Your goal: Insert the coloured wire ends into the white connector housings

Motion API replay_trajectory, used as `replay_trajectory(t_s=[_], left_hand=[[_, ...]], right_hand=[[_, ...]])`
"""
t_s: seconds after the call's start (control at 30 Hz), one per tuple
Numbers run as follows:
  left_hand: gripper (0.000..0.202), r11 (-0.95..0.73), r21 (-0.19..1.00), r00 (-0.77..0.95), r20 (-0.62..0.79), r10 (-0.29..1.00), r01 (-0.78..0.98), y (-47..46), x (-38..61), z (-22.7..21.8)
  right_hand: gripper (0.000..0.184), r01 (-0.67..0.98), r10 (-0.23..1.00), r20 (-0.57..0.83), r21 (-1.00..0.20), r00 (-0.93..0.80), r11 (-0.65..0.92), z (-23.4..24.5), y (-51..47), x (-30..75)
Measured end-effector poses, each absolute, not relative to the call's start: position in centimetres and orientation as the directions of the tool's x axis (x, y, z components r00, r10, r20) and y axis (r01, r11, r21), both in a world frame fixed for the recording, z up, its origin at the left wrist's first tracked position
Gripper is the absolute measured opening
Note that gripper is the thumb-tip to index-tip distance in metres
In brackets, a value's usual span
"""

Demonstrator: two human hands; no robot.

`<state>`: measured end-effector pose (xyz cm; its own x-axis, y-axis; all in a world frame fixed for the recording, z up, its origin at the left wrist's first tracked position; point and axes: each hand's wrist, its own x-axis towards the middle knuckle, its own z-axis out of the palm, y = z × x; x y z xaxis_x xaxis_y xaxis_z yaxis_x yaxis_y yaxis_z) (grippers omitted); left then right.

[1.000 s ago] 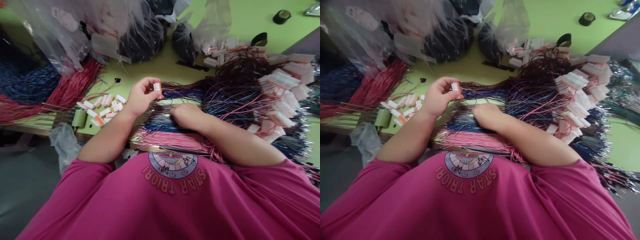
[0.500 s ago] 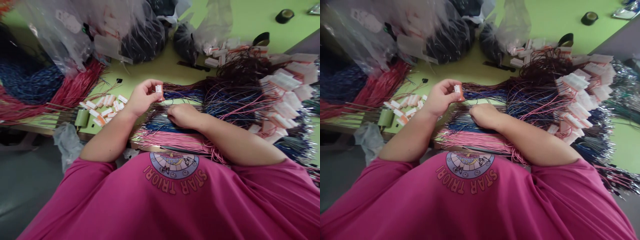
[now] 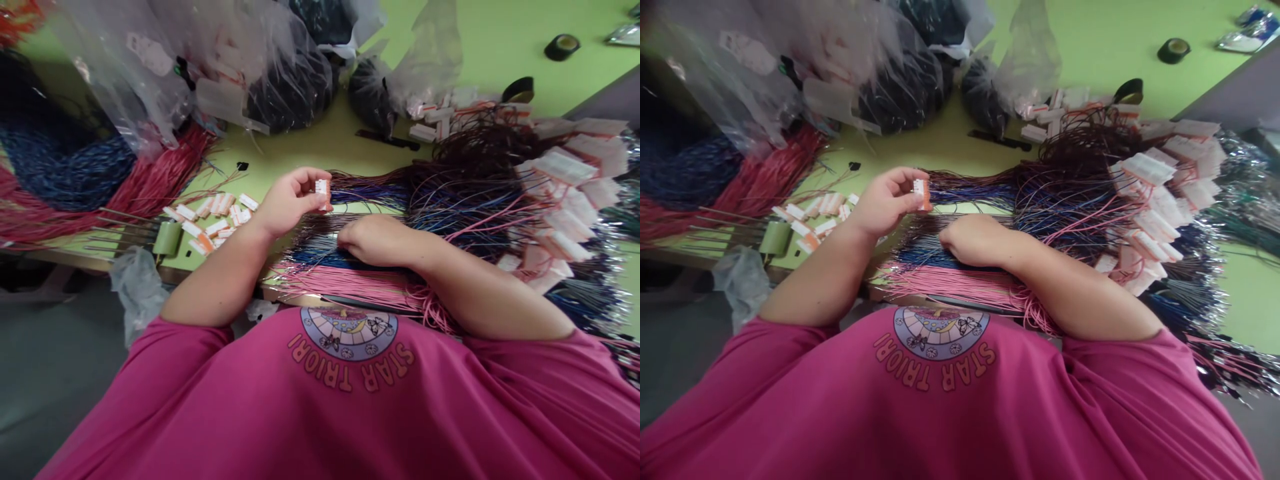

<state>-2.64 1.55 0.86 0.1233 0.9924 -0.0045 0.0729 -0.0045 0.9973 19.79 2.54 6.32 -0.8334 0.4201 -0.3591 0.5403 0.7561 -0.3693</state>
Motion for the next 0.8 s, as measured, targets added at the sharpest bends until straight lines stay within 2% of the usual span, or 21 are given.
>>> replay_trajectory(t_s=[0.03,0.1,0.2,0.27,0.33,0.43,0.5,0.67,0.8], left_hand=[[0.042,0.009,0.999,0.137,-0.015,0.990,0.046,1.5,-2.6,0.9],[0.045,0.056,0.998,0.166,-0.051,0.985,-0.029,1.4,-2.4,1.1],[0.050,0.143,0.980,0.225,-0.108,0.968,-0.141,1.0,-1.9,1.6],[0.053,0.180,0.965,0.262,-0.126,0.957,-0.193,0.8,-1.5,1.9],[0.056,0.202,0.952,0.286,-0.132,0.949,-0.230,0.5,-1.2,2.0],[0.055,0.226,0.940,0.301,-0.145,0.942,-0.255,0.4,-1.2,1.9],[0.053,0.234,0.938,0.300,-0.153,0.942,-0.255,0.4,-1.3,1.8],[0.050,0.223,0.949,0.290,-0.154,0.945,-0.224,0.3,-1.5,1.6],[0.051,0.196,0.960,0.269,-0.139,0.953,-0.199,0.4,-1.4,1.4]], right_hand=[[0.034,0.526,0.419,-0.332,-0.377,-0.845,0.763,6.6,2.4,19.9],[0.031,0.436,0.364,-0.239,-0.493,-0.900,0.753,7.1,1.9,20.3],[0.028,0.201,0.211,-0.072,-0.695,-0.975,0.691,7.4,1.1,20.6],[0.024,0.092,0.154,0.014,-0.744,-0.988,0.662,7.0,0.7,20.6],[0.025,0.112,0.263,0.090,-0.741,-0.961,0.662,6.3,0.8,20.4],[0.026,0.336,0.608,0.182,-0.695,-0.773,0.635,5.0,1.8,20.2],[0.026,0.467,0.721,0.209,-0.638,-0.661,0.612,4.5,2.5,20.3],[0.031,0.630,0.765,0.159,-0.476,-0.624,0.614,4.4,2.7,20.3],[0.032,0.682,0.780,0.075,-0.438,-0.621,0.586,4.6,2.3,20.0]])
